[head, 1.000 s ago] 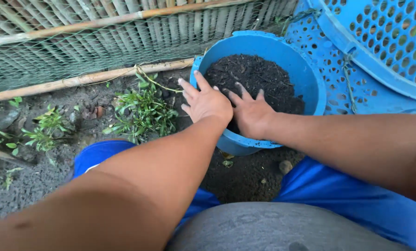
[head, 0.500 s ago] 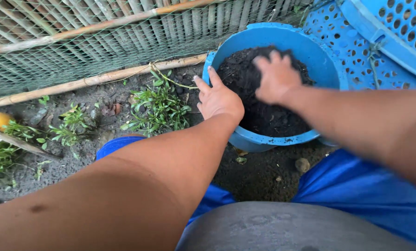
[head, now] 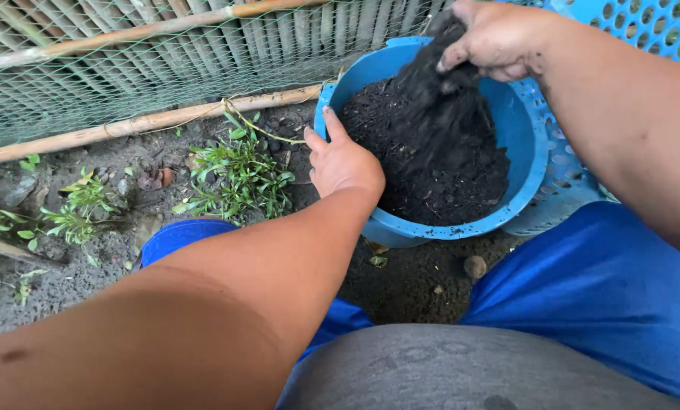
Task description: Mixing soil or organic matter by hand inside a blue bucket.
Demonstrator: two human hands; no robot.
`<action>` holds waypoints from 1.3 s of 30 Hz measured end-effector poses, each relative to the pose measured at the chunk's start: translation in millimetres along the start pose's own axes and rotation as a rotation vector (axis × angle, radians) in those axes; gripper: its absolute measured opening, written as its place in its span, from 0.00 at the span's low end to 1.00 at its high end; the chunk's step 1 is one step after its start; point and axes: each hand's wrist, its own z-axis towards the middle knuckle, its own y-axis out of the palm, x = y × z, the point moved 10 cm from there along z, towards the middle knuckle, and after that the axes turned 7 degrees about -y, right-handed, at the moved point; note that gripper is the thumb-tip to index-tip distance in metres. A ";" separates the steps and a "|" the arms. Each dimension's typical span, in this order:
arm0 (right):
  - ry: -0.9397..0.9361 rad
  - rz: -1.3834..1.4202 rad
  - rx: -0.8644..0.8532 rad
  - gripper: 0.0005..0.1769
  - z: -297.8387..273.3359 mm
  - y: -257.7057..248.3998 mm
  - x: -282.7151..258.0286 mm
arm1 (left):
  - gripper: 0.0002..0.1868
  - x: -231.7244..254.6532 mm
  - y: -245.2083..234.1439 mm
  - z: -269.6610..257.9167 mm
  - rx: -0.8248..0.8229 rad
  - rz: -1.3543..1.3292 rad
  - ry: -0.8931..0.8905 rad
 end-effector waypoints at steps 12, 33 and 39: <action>-0.029 0.033 0.136 0.25 42.8 57.3 5.3 | 0.46 -0.7 2.9 3.5 0.004 -0.016 -0.004; -0.078 -0.855 -0.015 0.17 102.0 62.8 62.0 | 0.45 -2.1 8.9 6.6 0.025 0.022 -0.006; -0.055 -0.737 -0.096 0.18 54.1 96.5 2.2 | 0.47 0.4 4.2 2.1 0.005 0.014 -0.010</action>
